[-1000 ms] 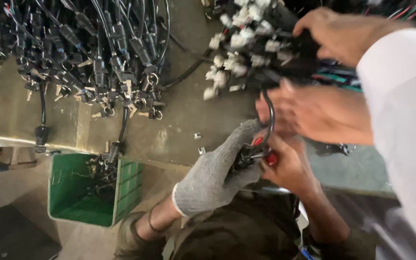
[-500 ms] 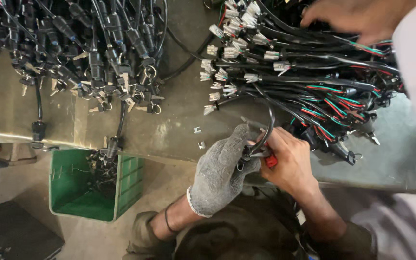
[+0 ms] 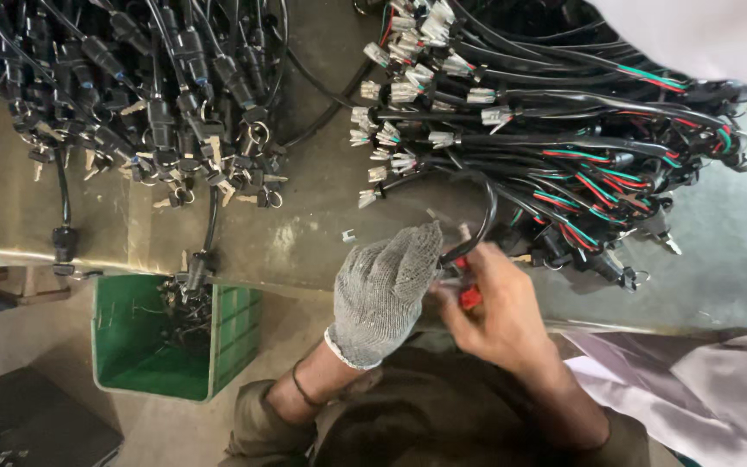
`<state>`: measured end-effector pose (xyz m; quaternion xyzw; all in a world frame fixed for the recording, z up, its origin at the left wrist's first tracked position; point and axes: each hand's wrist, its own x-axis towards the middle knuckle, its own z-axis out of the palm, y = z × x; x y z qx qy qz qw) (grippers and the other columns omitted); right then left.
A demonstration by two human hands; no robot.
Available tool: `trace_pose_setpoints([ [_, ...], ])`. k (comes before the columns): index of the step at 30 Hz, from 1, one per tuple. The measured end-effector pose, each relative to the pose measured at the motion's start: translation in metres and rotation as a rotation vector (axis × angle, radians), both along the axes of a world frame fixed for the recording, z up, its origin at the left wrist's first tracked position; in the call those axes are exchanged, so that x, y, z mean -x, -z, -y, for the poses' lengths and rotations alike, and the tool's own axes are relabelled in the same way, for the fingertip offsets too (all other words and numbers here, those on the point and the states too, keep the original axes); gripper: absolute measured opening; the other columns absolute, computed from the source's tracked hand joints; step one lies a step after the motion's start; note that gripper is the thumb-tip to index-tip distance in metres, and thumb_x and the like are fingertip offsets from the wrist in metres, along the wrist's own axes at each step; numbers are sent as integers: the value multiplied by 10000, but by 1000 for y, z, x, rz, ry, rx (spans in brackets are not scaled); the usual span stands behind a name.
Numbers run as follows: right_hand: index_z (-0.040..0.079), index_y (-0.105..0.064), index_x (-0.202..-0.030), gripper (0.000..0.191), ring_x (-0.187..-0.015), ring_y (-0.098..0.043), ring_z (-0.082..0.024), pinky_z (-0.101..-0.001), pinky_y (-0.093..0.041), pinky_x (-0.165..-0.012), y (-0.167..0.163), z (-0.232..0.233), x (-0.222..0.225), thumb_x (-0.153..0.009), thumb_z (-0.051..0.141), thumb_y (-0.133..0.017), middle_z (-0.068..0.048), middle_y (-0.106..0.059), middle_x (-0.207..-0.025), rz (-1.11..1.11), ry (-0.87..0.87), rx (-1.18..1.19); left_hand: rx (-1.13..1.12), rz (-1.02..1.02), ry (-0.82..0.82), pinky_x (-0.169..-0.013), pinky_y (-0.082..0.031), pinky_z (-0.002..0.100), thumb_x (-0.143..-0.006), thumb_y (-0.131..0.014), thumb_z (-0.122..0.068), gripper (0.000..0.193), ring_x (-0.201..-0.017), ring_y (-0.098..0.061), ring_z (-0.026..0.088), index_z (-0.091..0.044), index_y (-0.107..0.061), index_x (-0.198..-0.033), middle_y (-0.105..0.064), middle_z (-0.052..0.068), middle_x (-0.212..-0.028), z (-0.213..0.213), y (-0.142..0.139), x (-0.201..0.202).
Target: The person repeatedly picks up black wire harnesses with exposed red and green wires, aligns a metal connector with the wire ends, and uses red-handled pliers to crimp the connector onto the wires. The person then places the finished harness into a growing pile on the right side of the table.
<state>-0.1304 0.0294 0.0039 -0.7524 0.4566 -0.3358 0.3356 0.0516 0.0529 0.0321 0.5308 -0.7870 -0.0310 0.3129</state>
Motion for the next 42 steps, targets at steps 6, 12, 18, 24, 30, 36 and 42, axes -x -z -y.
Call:
trace_pose_setpoints([
  [6,54,-638,-912,327,-723,-646,-369,-454,-470,-616,10,11,-6,-673,140,-844,-123,-640,-773,-173,111,101,-386,-545,104,-892,-557,341,-991,-724,-202,652,-1026,-699,249,-44,-443,-1558,-687,140,-1218,-9,-18,0],
  [12,56,-588,-915,312,-818,-661,-319,-392,-517,-730,31,38,-4,-682,39,-795,-110,-638,-877,179,-195,183,-959,-1105,279,-799,-545,274,-1023,-675,-232,650,-872,-590,73,-59,-446,-1606,-658,25,-1010,-20,-28,-12],
  [18,47,-545,-882,308,-821,-628,-356,-420,-487,-705,36,26,-5,-668,-8,-759,-132,-592,-848,-98,-72,101,-469,-573,84,-837,-550,321,-986,-735,-202,695,-944,-661,208,-74,-426,-1595,-695,87,-1093,-14,-21,-4],
  [24,81,-622,-1111,523,-1005,-587,-365,-480,-470,-847,33,18,-26,-685,259,-869,-123,-627,-1126,-378,122,248,-262,-308,-293,-675,-565,324,-855,-807,-251,408,-749,-737,198,-92,-618,-1179,-713,62,-905,-28,-53,-42],
  [30,130,-617,-1249,718,-1211,-577,-319,-479,-399,-963,14,20,-24,-794,661,-781,-73,-583,-1285,-348,53,509,155,36,-425,-791,-610,324,-1111,-547,-50,383,-953,-746,245,43,-498,-1479,-696,197,-1247,19,-91,-134],
  [36,122,-593,-1438,797,-1386,-434,-379,-585,-275,-1082,13,39,33,-891,655,-818,-165,-479,-1494,-709,415,622,35,661,-596,-929,-463,522,-1011,-706,-304,545,-1127,-611,340,-3,-528,-1428,-645,156,-1204,98,-74,-165],
  [42,181,-510,-1573,869,-1503,-351,-391,-647,-227,-1134,27,59,48,-896,633,-816,-178,-379,-1661,-773,326,533,-59,650,-233,-948,-398,504,-916,-709,-421,524,-1162,-548,305,-90,-626,-1315,-605,101,-1229,120,-45,-102],
])
